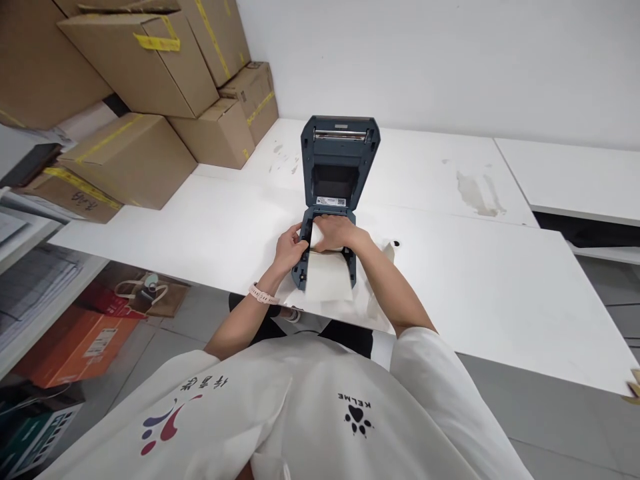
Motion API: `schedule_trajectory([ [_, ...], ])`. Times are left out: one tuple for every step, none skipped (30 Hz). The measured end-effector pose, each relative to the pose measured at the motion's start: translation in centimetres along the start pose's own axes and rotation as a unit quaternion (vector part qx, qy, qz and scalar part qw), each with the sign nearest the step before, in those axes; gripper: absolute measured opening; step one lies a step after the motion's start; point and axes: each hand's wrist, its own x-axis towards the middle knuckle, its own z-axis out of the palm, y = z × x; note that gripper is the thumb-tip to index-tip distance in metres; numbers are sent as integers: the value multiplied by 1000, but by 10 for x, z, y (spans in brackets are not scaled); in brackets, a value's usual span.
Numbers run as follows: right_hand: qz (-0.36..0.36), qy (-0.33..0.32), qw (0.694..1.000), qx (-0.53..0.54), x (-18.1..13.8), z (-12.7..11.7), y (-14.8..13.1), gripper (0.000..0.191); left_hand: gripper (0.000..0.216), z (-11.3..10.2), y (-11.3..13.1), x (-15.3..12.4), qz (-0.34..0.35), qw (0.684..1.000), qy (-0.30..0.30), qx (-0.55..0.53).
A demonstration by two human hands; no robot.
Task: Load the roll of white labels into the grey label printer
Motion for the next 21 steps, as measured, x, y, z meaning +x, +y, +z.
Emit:
schedule_trajectory([
  [-2, 15, 1000, 2, -5, 2, -1, 62, 68, 0, 1, -1, 2, 1000, 2, -3],
  [-13, 39, 999, 9, -13, 4, -2, 63, 68, -1, 2, -2, 3, 1000, 3, -6],
  [-31, 72, 997, 19, -24, 6, -5, 61, 67, -1, 3, -3, 4, 1000, 2, -8],
  [-53, 109, 992, 34, -37, 10, -8, 59, 66, -2, 4, -4, 3, 1000, -1, -11],
  [-77, 144, 985, 52, -51, 16, -11, 55, 64, -2, 4, -6, 3, 1000, -4, -12],
  [-98, 168, 978, 70, -65, 23, -16, 52, 63, -2, 4, -7, 2, 1000, -3, -13],
  [-113, 181, 973, 85, -78, 31, -22, 50, 62, -2, 4, -8, 3, 1000, 0, -17],
  [-120, 186, 970, 96, -90, 41, -27, 49, 61, -1, 2, -8, 4, 1000, 5, -25],
  [-121, 188, 969, 104, -99, 51, -33, 49, 60, 0, 0, -8, 5, 999, 9, -41],
  [-118, 191, 968, 110, -106, 61, -38, 49, 60, 1, -2, -7, 5, 998, 9, -64],
  [-112, 197, 967, 113, -111, 71, -42, 49, 61, 3, -5, -6, 4, 996, 3, -93],
  [-105, 206, 966, 116, -114, 79, -45, 49, 62, 5, -8, -5, 2, 992, -7, -125],
  [-98, 217, 964, 118, -115, 86, -47, 48, 64, 7, -11, -3, -2, 988, -19, -156],
  [-92, 226, 962, 119, -115, 91, -48, 47, 65, 8, -14, -2, -7, 983, -30, -183],
  [-87, 234, 961, 120, -115, 94, -49, 46, 67, 10, -16, 0, -12, 978, -40, -206],
  [-84, 237, 960, 120, -115, 96, -49, 46, 68, 11, -18, 1, -16, 973, -49, -224],
  [-82, 237, 960, 121, -115, 96, -48, 46, 69, 11, -19, 1, -20, 970, -59, -236],
  [-81, 236, 961, 122, -115, 96, -48, 45, 70, 11, -20, 1, -22, 967, -69, -242],
  [-82, 235, 961, 124, -115, 95, -48, 45, 71, 11, -20, 0, -24, 967, -77, -243],
  [-83, 233, 961, 126, -116, 94, -48, 45, 71, 11, -21, -1, -24, 967, -83, -240],
  [-84, 230, 961, 130, -117, 93, -48, 46, 72, 10, -20, -2, -23, 968, -87, -235],
])
